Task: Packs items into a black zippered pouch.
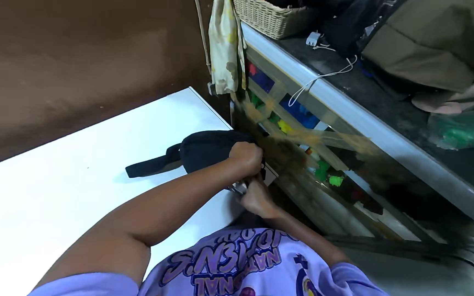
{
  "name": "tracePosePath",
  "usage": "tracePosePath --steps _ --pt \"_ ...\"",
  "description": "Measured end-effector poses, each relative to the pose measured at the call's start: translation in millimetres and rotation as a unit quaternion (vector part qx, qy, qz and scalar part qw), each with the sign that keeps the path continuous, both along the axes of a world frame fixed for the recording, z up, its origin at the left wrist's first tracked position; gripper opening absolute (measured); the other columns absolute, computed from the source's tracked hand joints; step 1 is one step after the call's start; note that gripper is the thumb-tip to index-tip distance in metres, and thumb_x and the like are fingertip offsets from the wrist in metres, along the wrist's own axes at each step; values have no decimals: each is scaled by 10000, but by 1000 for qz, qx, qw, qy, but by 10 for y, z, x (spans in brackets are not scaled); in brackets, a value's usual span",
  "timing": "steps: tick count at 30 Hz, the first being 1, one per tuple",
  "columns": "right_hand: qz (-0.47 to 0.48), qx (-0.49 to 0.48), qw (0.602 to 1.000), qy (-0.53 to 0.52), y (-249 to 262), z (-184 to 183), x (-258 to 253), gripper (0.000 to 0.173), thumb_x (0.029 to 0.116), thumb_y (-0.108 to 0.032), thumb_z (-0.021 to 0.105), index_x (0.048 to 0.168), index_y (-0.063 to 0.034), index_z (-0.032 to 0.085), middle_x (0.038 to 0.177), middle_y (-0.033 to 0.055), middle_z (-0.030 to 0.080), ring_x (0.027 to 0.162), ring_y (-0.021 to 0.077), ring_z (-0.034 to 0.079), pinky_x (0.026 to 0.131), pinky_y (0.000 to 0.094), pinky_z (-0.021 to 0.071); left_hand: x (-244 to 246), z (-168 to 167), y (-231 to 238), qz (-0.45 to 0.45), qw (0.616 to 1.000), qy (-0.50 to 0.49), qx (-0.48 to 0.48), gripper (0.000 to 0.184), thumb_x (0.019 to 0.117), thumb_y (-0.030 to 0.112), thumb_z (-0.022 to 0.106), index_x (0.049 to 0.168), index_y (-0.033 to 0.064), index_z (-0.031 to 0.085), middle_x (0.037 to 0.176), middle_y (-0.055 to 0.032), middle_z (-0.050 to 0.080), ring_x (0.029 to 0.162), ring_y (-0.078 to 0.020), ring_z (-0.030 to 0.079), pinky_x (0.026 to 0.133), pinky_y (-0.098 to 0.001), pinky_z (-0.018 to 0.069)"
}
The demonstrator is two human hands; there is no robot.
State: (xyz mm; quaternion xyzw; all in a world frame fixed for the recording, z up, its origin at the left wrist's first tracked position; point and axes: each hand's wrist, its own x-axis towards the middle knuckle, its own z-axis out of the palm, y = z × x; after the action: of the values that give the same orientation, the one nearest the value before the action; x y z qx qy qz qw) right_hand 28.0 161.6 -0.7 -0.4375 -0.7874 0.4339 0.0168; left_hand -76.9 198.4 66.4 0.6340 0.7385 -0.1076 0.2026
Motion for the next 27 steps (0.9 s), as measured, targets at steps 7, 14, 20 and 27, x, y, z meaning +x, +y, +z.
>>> tracePosePath --steps 7,14,20,27 --pt "-14 38 999 -21 216 -203 22 545 882 -279 741 1327 6 610 1303 192 646 1231 281 615 1054 464 490 111 -177 40 -93 993 62 38 212 905 282 687 1021 115 748 1031 -80 731 1065 -306 648 1069 -591 353" --pt "34 151 988 -10 205 -404 219 523 884 -196 739 1368 -38 619 1432 201 572 1211 346 639 991 506 541 70 -66 72 -95 990 57 83 217 945 253 637 1032 87 747 1069 -107 731 1121 -323 637 1063 -571 367" --pt "48 93 993 -62 277 -406 353 459 884 -116 708 1333 -51 636 1510 178 499 1252 334 606 1004 517 534 -412 224 140 36 996 -22 82 317 1018 328 582 1020 36 707 989 -232 704 1011 -454 664 879 -685 466" --pt "13 138 990 -11 198 -310 459 460 849 -159 762 1283 -34 676 1501 199 495 1168 348 651 940 491 573 -825 74 -94 134 962 -216 94 289 1048 280 575 1031 34 726 987 -202 702 988 -391 661 870 -655 477"
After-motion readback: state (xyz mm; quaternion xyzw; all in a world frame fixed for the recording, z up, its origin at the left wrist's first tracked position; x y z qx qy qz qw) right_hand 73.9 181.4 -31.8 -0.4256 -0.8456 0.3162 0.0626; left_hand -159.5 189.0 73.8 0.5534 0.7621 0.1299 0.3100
